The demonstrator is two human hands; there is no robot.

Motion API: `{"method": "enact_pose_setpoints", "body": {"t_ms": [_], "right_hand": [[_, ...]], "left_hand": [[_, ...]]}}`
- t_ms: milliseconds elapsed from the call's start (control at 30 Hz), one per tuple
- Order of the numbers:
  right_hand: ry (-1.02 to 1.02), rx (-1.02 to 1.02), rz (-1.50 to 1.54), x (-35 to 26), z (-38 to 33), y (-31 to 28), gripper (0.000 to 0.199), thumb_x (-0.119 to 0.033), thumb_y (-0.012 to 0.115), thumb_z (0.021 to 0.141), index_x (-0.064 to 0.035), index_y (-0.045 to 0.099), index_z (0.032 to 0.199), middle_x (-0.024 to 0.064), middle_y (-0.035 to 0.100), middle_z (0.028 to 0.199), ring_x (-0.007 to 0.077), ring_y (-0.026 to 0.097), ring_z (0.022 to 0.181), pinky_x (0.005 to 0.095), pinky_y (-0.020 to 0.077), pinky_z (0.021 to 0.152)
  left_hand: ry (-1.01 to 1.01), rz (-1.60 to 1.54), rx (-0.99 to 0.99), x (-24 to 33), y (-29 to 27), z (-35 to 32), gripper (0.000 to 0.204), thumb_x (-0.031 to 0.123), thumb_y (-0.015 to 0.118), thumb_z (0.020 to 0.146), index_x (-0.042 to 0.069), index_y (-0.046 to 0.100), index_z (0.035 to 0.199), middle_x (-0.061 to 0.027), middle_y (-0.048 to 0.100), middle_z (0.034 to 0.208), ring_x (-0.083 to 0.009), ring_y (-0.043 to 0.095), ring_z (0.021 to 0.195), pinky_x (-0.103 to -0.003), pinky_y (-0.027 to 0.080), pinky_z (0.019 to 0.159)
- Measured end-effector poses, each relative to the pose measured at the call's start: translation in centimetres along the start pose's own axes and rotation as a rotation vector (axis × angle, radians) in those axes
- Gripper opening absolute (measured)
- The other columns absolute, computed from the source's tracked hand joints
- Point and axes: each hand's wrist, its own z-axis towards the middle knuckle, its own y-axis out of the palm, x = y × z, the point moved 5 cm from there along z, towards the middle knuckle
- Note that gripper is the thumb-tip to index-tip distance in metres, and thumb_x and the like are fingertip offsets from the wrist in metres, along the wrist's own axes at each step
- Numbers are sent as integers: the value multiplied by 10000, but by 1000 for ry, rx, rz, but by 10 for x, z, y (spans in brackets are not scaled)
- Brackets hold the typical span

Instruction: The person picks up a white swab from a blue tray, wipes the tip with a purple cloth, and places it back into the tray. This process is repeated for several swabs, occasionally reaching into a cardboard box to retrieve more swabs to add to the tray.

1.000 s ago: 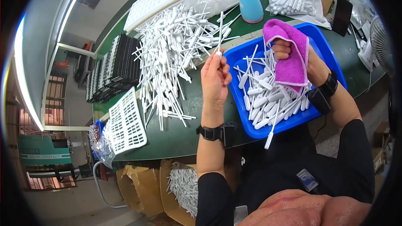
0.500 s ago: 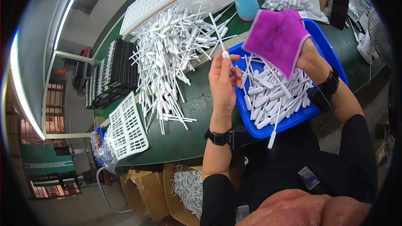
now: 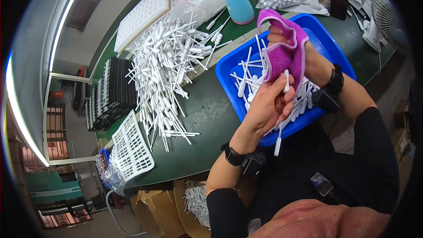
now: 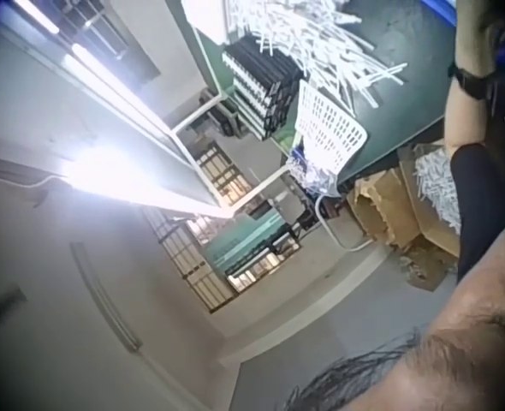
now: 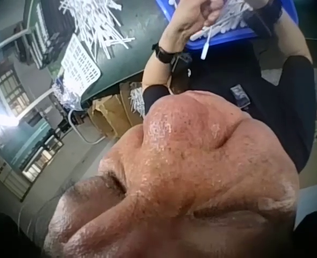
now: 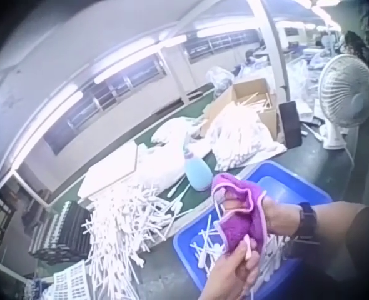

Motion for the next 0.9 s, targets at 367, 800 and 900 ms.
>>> {"method": "enact_pose_setpoints", "body": {"t_ms": [367, 800, 900], "right_hand": [[-3, 1, -442, 33, 3, -2, 385, -250, 521, 950, -26, 491, 1262, 70, 611, 1082, 162, 601, 945, 274, 495, 859], [223, 330, -879, 48, -19, -7, 510, -208, 623, 901, -28, 432, 1337, 127, 568, 1224, 188, 607, 1062, 280, 527, 880], [352, 358, -647, 52, -26, -3, 497, -175, 605, 907, -23, 424, 1343, 136, 556, 1243, 191, 602, 1071, 280, 524, 889]], "left_hand": [[569, 570, 235, 23, -32, 5, 195, 208, 564, 934, 15, 570, 958, -46, 595, 693, -108, 531, 479, -235, 348, 383], [862, 553, 544, 86, -66, -34, 312, 213, 580, 936, -24, 633, 740, -13, 579, 600, -48, 413, 468, -216, 315, 435], [947, 417, 600, 88, -71, -48, 317, 233, 556, 953, -15, 639, 774, -11, 572, 600, -36, 428, 466, -196, 307, 418]]}}
